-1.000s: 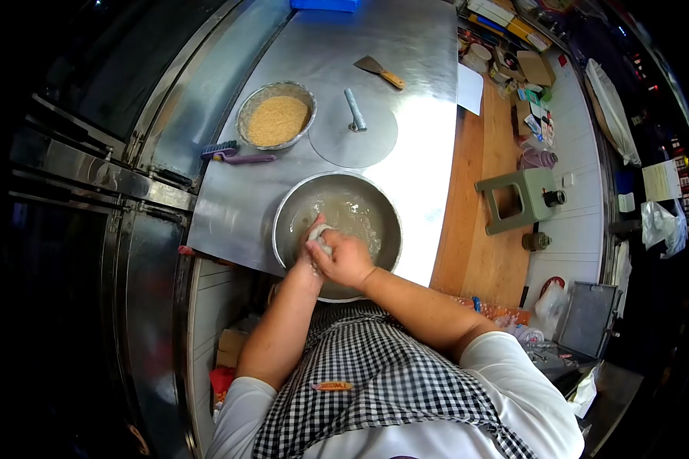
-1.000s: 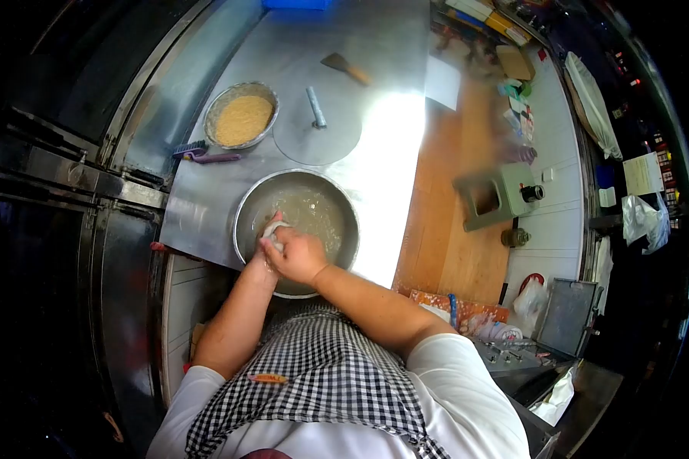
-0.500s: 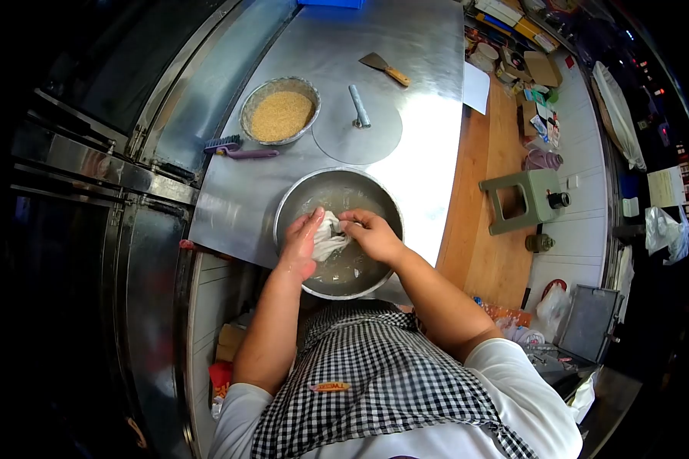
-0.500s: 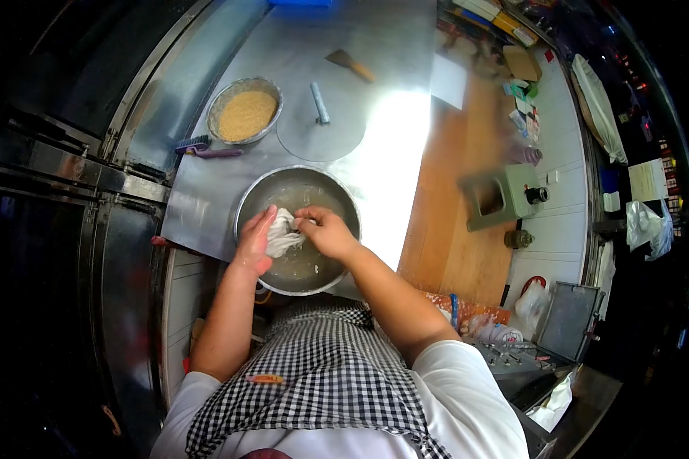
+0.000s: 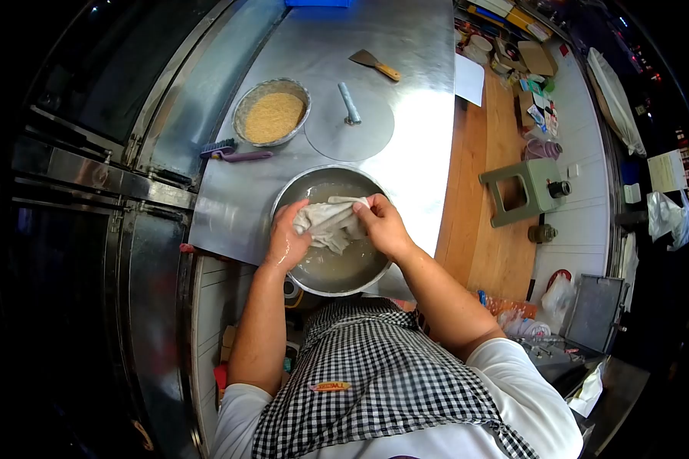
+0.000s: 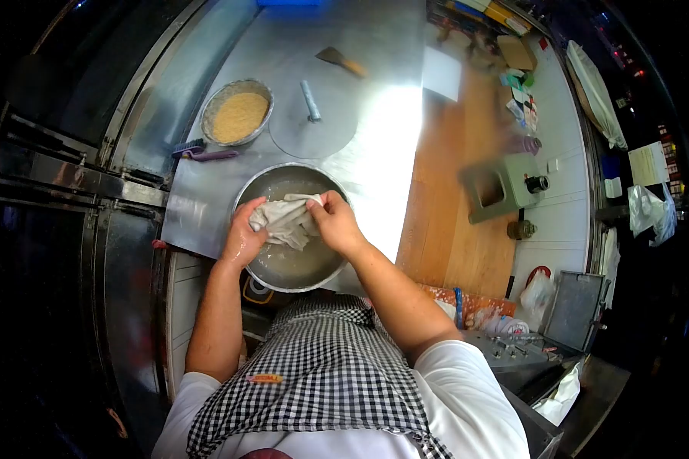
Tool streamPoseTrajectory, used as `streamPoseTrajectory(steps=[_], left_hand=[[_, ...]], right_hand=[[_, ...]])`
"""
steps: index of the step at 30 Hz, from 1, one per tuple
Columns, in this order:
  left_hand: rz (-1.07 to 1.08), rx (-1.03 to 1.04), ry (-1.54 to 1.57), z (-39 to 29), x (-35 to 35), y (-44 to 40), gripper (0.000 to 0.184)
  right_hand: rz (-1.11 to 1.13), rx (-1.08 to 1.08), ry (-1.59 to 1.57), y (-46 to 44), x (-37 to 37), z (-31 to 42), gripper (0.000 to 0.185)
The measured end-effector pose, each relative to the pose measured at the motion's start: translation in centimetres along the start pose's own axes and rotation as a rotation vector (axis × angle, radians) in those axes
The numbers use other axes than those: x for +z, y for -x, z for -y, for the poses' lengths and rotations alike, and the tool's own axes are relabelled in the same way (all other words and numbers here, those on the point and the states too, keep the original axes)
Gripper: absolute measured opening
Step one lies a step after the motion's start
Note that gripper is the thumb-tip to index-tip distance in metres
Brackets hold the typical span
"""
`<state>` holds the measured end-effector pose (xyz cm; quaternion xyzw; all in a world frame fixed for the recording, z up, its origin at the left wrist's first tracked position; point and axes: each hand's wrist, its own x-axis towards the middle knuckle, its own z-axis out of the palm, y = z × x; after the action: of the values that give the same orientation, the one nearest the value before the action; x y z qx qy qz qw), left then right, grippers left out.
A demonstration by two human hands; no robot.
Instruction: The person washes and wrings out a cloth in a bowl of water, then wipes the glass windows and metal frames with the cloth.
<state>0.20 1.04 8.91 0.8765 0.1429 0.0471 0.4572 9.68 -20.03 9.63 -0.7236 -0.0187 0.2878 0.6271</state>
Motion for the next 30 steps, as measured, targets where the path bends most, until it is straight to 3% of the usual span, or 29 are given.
streamPoseTrajectory(steps=[5, 8, 10, 14, 18, 21, 24, 28, 30], left_hand=[[-0.237, 0.060, -0.212, 2.2, 1.0, 0.4, 0.052], [-0.175, -0.330, 0.219, 0.9, 1.2, 0.8, 0.046], [-0.169, -0.329, 0.250, 1.6, 2.2, 1.2, 0.046], [-0.101, -0.297, 0.340, 5.5, 6.4, 2.2, 0.051], [0.112, -0.606, 0.514, 0.8, 6.2, 3.4, 0.070], [0.125, -0.774, 0.631, -1.4, 5.6, 3.2, 0.074], [0.064, -0.838, 0.752, -1.2, 5.7, 2.4, 0.080], [0.026, -0.856, 1.234, 0.8, 5.9, 1.2, 0.049], [0.096, -0.773, 1.573, 6.4, 8.0, 0.5, 0.033]], right_hand=[[-0.145, -0.128, 0.065, -0.9, -0.4, -1.9, 0.015], [-0.177, -0.200, 0.182, -1.1, -0.5, -2.5, 0.022], [-0.172, -0.191, 0.244, -0.6, -0.2, -1.5, 0.028], [-0.061, -0.326, 0.531, -0.3, 0.1, -1.0, 0.047], [0.245, -0.104, 1.077, -0.5, 0.5, -1.3, 0.068], [0.239, -0.163, 1.246, -1.0, 1.3, -3.6, 0.051], [0.202, -0.192, 0.996, -2.9, 1.8, -5.4, 0.041], [0.218, -0.179, 0.473, 0.0, 3.8, -1.4, 0.038], [0.166, -0.363, 0.419, 2.3, 5.5, -0.3, 0.034]])
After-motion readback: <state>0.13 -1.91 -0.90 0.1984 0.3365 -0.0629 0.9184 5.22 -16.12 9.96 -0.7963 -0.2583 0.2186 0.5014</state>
